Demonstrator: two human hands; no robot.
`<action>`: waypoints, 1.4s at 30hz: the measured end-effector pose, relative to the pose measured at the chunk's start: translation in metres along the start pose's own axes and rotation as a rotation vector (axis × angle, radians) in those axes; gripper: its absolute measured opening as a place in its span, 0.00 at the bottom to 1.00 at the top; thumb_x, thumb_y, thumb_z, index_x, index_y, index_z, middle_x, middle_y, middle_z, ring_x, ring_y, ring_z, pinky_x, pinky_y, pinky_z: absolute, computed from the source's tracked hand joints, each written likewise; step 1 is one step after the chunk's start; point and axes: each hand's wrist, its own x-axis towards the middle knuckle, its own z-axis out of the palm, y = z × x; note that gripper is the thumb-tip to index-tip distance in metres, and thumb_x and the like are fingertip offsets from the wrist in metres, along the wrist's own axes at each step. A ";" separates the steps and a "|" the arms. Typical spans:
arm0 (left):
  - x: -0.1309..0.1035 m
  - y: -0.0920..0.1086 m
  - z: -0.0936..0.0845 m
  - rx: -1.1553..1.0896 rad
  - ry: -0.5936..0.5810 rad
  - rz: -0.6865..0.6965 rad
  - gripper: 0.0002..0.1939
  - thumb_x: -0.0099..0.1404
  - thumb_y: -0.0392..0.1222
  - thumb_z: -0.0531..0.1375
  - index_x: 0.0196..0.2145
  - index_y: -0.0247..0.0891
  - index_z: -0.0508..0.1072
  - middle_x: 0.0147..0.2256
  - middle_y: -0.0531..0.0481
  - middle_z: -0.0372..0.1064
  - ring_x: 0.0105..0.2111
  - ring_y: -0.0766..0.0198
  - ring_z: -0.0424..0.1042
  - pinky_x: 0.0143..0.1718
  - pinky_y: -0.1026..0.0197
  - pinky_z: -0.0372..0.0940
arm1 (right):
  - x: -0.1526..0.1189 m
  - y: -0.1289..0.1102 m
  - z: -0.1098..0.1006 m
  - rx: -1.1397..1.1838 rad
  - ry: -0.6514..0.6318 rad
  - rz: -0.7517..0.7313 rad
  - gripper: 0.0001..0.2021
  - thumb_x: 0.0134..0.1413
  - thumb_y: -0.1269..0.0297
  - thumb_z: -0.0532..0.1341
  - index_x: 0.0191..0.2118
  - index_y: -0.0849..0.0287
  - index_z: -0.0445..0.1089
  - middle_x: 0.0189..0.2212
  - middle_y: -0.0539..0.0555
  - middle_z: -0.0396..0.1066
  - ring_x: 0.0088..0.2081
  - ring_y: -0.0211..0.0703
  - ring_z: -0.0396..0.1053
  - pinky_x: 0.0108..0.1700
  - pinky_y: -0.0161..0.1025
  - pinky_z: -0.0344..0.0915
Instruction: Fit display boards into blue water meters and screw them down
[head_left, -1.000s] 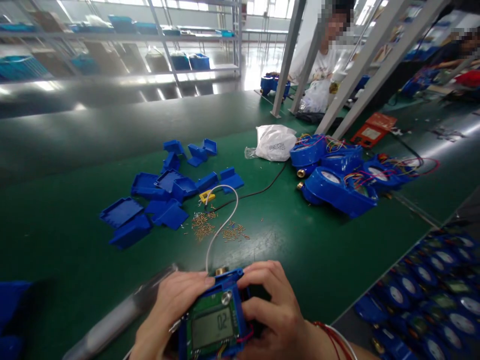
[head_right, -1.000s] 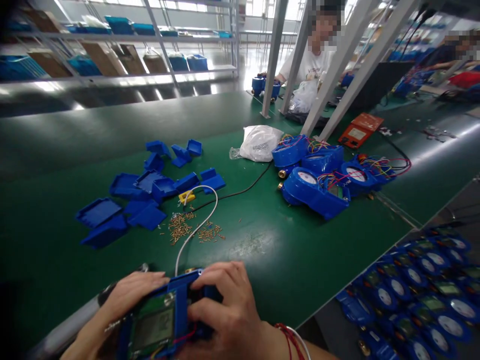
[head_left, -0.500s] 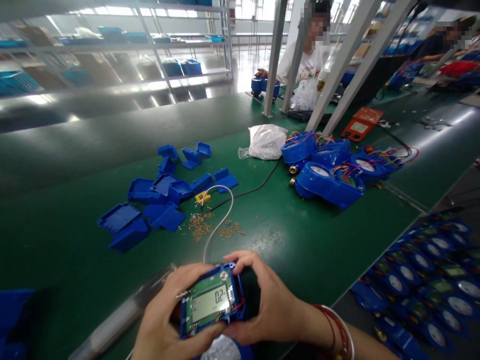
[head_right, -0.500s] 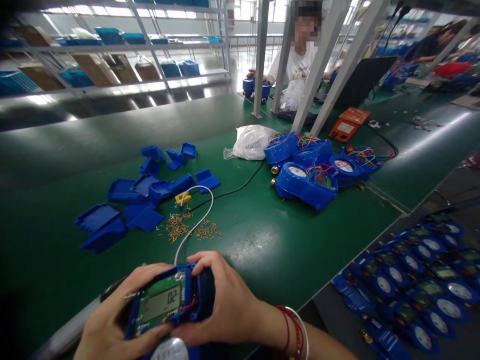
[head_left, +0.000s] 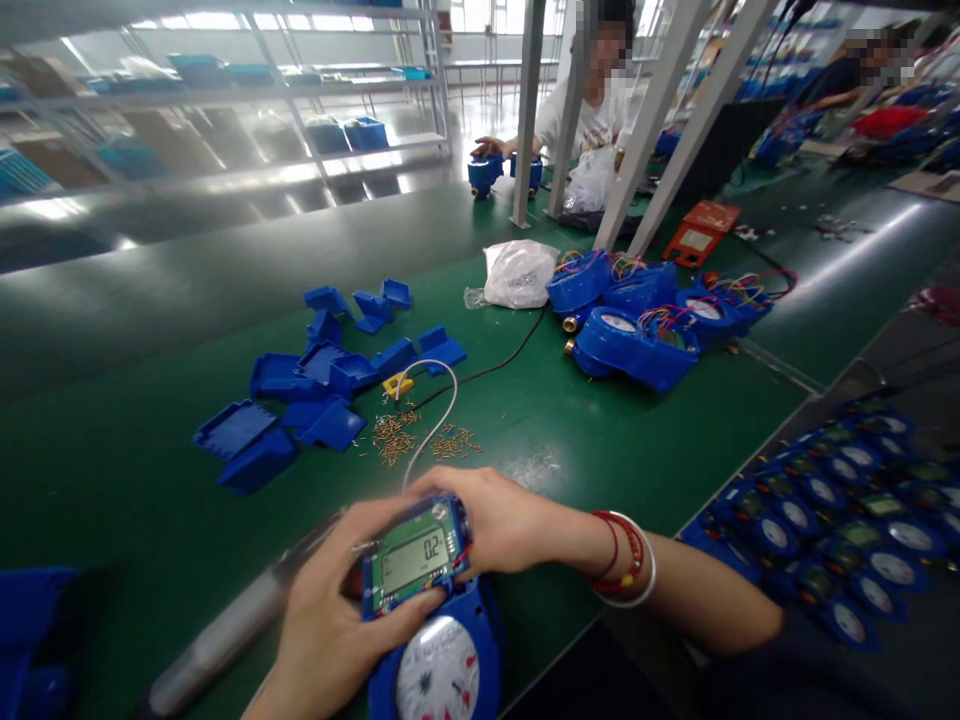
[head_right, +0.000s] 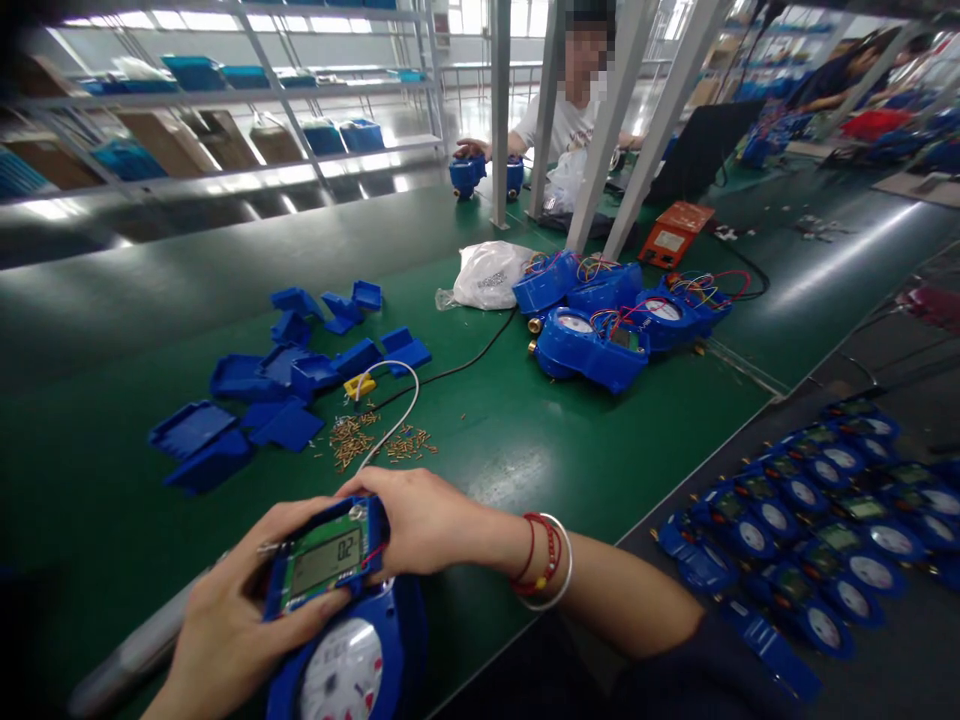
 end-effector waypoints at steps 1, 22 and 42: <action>0.000 0.000 0.000 0.001 0.000 0.003 0.26 0.54 0.50 0.64 0.49 0.46 0.64 0.46 0.50 0.69 0.44 0.57 0.71 0.45 0.57 0.68 | 0.001 -0.001 -0.001 -0.026 0.007 -0.002 0.27 0.40 0.69 0.67 0.50 0.59 0.63 0.44 0.54 0.72 0.43 0.46 0.71 0.42 0.38 0.67; -0.003 0.000 0.000 0.029 0.051 0.004 0.26 0.54 0.53 0.64 0.49 0.45 0.65 0.45 0.48 0.69 0.44 0.55 0.72 0.44 0.54 0.70 | -0.063 0.005 0.036 -0.323 0.565 -0.206 0.35 0.49 0.54 0.62 0.61 0.60 0.51 0.56 0.61 0.61 0.59 0.54 0.57 0.59 0.53 0.56; -0.008 0.000 0.002 0.062 0.029 -0.053 0.26 0.55 0.53 0.64 0.50 0.46 0.64 0.48 0.47 0.68 0.47 0.52 0.69 0.50 0.45 0.65 | -0.075 0.010 0.077 -0.382 0.583 -0.121 0.34 0.57 0.48 0.49 0.66 0.57 0.46 0.56 0.60 0.49 0.56 0.57 0.50 0.57 0.56 0.51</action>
